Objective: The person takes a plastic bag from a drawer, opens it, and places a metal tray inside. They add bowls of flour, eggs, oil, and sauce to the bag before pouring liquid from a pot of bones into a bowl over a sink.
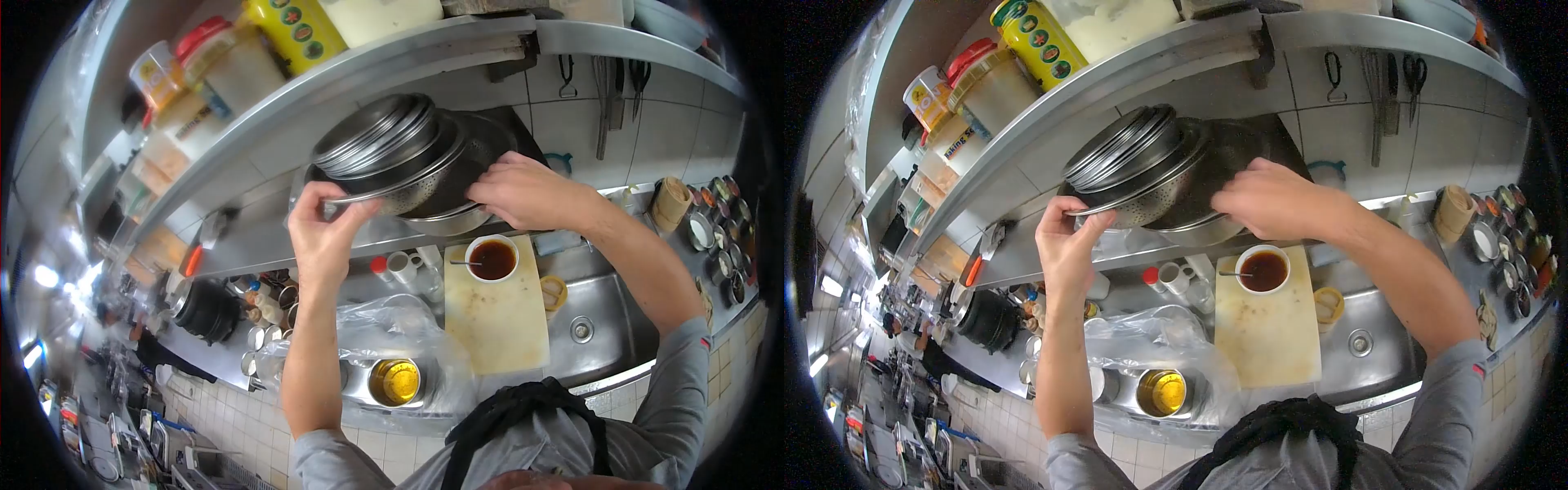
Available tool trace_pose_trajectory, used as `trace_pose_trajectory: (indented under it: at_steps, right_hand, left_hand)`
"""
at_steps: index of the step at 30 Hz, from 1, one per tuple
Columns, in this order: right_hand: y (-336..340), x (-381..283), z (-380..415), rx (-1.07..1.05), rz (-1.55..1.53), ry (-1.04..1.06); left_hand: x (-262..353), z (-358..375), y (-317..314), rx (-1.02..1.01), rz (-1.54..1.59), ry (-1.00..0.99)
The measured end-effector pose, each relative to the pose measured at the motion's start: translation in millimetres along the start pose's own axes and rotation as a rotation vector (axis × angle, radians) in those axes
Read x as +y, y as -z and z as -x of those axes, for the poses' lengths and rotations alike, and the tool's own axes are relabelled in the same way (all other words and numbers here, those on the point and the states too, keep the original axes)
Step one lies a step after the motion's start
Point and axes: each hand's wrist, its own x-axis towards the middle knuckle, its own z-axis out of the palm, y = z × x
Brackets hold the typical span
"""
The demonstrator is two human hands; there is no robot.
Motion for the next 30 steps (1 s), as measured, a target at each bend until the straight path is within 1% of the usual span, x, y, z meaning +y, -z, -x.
trace_pose_trajectory:
  at_steps: [2, 4, 5, 7, 9, 11, 12, 13, 15, 16, 18, 20, 22, 24, 25, 27, 28, 30]
  right_hand:
    - [1.5, -0.7, -0.2, 0.024, -0.037, -0.024]
    - [1.5, 6.6, 1.7, 0.036, -0.014, -0.037]
    - [0.8, 10.8, 1.3, 0.045, 0.006, -0.038]
    - [6.6, 16.9, -1.2, 0.027, 0.0, -0.059]
    - [15.3, 20.6, -4.8, 0.008, -0.004, -0.08]
    - [23.7, 22.7, -11.8, -0.118, -0.168, -0.196]
    - [26.0, 25.6, -14.3, -0.155, -0.23, -0.21]
    - [27.0, 28.4, -15.8, -0.16, -0.229, -0.215]
    - [27.5, 33.7, -19.3, -0.222, -0.406, -0.217]
    - [28.4, 37.8, -21.1, -0.227, -0.408, -0.22]
    - [28.9, 42.7, -24.2, -0.253, -0.521, -0.21]
    - [31.8, 38.9, -25.9, -0.257, -0.493, -0.202]
    - [29.5, 41.9, -26.4, -0.257, -0.467, -0.201]
    - [19.6, 52.0, -26.9, -0.132, -0.335, -0.123]
    - [17.8, 53.4, -28.3, -0.131, -0.339, -0.127]
    - [18.1, 52.1, -34.7, -0.136, -0.361, -0.255]
    - [21.3, 48.3, -37.7, -0.165, -0.359, -0.268]
    - [19.9, 44.6, -37.9, -0.159, -0.379, -0.27]
  left_hand:
    - [-0.3, -2.5, 2.5, -0.018, -0.001, -0.005]
    - [1.9, -2.2, 10.3, 0.015, -0.056, 0.009]
    - [2.9, -2.5, 12.7, 0.01, -0.05, 0.015]
    - [6.2, -3.4, 17.4, 0.007, -0.005, -0.046]
    - [4.8, -3.9, 23.7, 0.004, 0.017, -0.021]
    - [0.2, -4.6, 27.5, 0.049, 0.017, -0.031]
    - [-1.7, -4.1, 29.2, 0.071, 0.012, -0.026]
    - [-3.2, -3.5, 30.8, 0.068, 0.017, -0.023]
    - [-5.3, -2.7, 34.2, 0.106, 0.092, -0.023]
    - [-5.0, -3.6, 37.2, 0.109, 0.082, -0.023]
    - [-0.4, -3.0, 43.2, 0.1, 0.1, -0.027]
    - [0.2, -4.7, 52.6, 0.084, 0.099, -0.074]
    - [9.4, -3.2, 57.0, 0.08, 0.087, -0.07]
    - [15.0, 0.9, 63.6, 0.071, 0.043, -0.069]
    - [18.1, 4.5, 66.2, 0.067, 0.042, -0.066]
    - [27.1, 13.3, 69.4, 0.034, -0.006, -0.051]
    - [30.4, 18.3, 71.2, 0.035, -0.013, -0.043]
    - [35.5, 27.8, 79.7, 0.037, -0.022, -0.037]
